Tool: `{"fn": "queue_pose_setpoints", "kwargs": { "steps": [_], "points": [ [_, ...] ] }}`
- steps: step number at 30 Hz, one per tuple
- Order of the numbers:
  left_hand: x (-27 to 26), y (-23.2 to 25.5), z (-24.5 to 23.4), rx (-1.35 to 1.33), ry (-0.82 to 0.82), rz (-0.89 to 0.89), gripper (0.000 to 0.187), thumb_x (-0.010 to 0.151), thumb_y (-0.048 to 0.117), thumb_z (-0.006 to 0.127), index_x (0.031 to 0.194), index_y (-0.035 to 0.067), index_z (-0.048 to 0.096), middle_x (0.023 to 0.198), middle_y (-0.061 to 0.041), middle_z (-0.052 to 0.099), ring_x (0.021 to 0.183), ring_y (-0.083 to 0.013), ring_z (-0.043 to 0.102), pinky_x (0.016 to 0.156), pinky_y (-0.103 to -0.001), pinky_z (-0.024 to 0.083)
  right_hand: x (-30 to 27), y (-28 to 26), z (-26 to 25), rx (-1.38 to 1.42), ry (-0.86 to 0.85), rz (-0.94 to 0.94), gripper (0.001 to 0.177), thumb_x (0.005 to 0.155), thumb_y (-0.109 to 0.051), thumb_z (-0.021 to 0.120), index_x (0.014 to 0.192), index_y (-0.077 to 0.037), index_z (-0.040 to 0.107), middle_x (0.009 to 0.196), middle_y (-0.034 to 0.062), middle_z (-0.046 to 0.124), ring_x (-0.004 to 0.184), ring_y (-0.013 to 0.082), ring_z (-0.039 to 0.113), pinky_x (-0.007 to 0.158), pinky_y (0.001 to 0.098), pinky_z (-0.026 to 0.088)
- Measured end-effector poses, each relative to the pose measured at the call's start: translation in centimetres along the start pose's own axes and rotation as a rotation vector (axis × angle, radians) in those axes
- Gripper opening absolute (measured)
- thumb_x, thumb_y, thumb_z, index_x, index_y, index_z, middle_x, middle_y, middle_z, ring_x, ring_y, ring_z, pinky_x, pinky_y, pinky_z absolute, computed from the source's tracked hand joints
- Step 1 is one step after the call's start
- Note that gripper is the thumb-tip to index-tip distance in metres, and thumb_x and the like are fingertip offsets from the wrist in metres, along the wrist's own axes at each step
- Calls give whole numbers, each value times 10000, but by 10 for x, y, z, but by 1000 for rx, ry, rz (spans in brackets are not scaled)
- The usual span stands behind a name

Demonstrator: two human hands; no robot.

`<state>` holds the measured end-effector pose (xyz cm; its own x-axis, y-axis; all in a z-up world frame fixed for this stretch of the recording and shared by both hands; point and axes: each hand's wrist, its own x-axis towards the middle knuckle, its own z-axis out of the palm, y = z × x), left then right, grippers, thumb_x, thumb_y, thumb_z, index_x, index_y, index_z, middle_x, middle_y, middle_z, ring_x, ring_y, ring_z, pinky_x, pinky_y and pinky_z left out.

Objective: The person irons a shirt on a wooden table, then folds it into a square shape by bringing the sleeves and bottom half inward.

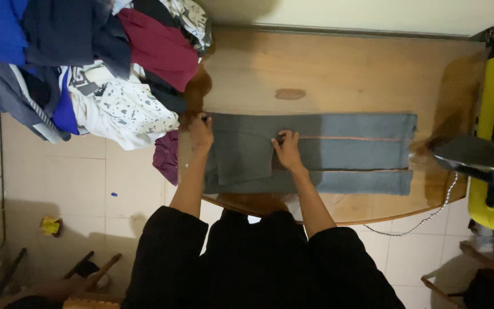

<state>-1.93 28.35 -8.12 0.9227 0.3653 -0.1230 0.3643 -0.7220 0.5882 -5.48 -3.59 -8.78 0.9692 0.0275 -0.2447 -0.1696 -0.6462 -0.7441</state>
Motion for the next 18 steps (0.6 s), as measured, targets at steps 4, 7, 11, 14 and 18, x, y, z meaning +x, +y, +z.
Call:
{"fn": "queue_pose_setpoints", "kwargs": {
  "steps": [4, 7, 11, 14, 18],
  "points": [
    [-34, 51, -80, 122, 34, 195, 307, 934, 194, 672, 1198, 37, 663, 1199, -236, 628, 1120, -420, 612, 944, -503, 497, -5, -17, -4, -70, -25, 61, 437, 984, -249, 711, 1279, -4, 502, 1269, 220, 439, 1099, 390, 608, 959, 481, 518],
    [-51, 94, -123, 48, 14, 77, 311, 930, 105, 652, 1228, 15, 651, 1182, -272, 611, 1082, -426, 615, 916, -495, 501, -13, -40, -16, -46, -11, 103, 449, 977, -230, 709, 1296, -7, 485, 1271, 212, 435, 1085, 382, 609, 943, 475, 522],
    [-71, 84, -126, -70, -72, -4, 327, 969, 110, 605, 1282, 16, 606, 1158, -205, 644, 1081, -359, 642, 936, -458, 512, -29, -74, -25, 45, 51, 160, 459, 972, -179, 674, 1344, -20, 457, 1293, 212, 424, 1018, 353, 619, 902, 441, 534],
    [-98, 50, -93, -247, -83, -24, 328, 1005, 157, 608, 1299, 19, 567, 1160, -180, 641, 1055, -321, 641, 918, -448, 503, -51, -88, -24, 2, 100, 30, 340, 991, -106, 641, 1299, -26, 521, 1221, 183, 497, 985, 315, 635, 888, 422, 544],
    [-132, 6, -60, -498, -33, -23, 351, 1038, 172, 612, 1335, 20, 505, 1134, -155, 608, 1014, -251, 623, 882, -403, 513, -82, -96, 2, -15, 39, -165, 218, 954, -75, 681, 1164, -88, 626, 1122, 98, 608, 972, 272, 670, 860, 413, 549]
  ]
}}
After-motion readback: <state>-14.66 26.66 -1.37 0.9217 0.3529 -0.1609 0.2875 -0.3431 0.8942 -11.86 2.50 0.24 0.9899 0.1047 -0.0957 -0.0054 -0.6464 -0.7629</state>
